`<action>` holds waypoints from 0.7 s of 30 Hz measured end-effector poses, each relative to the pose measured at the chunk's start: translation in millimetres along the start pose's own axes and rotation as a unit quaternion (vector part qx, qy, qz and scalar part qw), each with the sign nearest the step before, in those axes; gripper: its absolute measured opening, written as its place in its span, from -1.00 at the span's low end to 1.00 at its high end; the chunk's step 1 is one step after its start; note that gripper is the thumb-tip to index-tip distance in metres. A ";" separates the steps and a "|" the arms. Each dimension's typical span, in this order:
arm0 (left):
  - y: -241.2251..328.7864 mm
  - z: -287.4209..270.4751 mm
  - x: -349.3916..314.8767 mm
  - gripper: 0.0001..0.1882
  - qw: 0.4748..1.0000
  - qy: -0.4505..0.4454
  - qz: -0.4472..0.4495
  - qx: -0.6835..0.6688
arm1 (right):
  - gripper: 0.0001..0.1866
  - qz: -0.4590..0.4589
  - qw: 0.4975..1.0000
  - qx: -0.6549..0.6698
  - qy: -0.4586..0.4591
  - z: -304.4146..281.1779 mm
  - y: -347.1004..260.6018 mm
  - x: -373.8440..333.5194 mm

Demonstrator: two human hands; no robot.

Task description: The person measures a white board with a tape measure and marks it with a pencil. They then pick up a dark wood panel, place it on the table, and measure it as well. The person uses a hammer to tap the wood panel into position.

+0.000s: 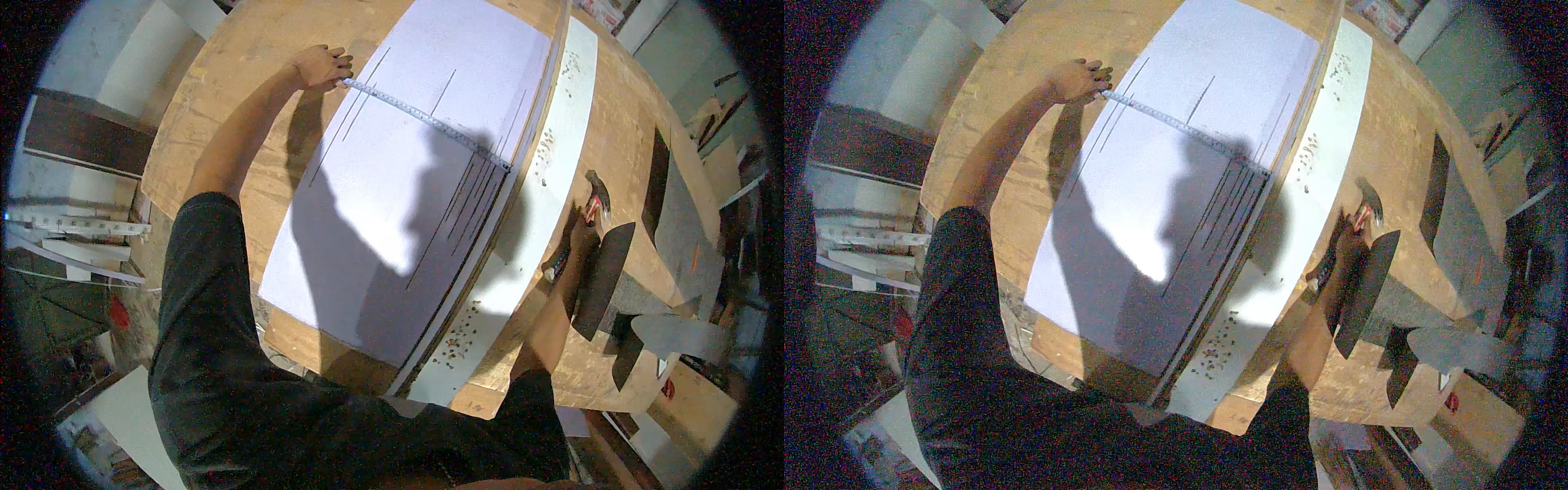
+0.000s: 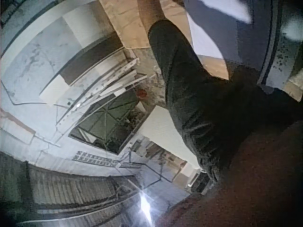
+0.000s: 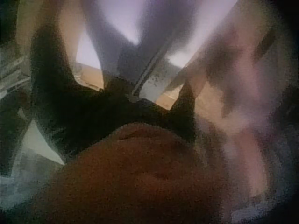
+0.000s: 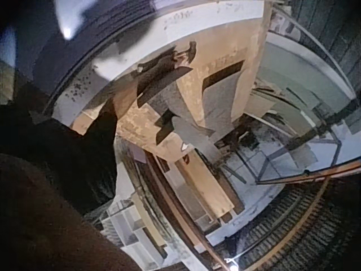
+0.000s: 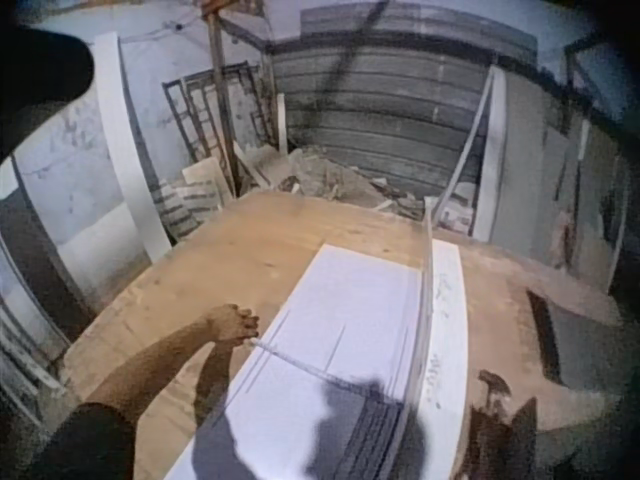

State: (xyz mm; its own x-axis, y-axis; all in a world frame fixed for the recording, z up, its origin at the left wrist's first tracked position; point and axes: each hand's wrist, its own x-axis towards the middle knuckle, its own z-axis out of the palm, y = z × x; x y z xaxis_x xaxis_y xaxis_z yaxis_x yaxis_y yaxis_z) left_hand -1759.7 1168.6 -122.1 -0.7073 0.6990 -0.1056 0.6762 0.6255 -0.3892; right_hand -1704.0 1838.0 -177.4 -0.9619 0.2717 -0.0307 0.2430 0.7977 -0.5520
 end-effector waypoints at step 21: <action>5.8 -10.1 0.1 -0.61 0.992 -0.120 -0.039 -0.009 | -0.48 0.006 0.993 0.111 0.045 31.0 37.0 27.7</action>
State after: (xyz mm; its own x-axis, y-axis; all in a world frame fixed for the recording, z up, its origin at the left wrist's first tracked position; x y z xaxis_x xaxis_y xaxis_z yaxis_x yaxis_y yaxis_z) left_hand -1753.7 1175.8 -115.1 -0.7855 0.5465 -0.2906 0.6187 0.6824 -0.3893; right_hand -1725.5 1858.4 -224.5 -0.9416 0.3355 0.0304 0.2110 0.6578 -0.7230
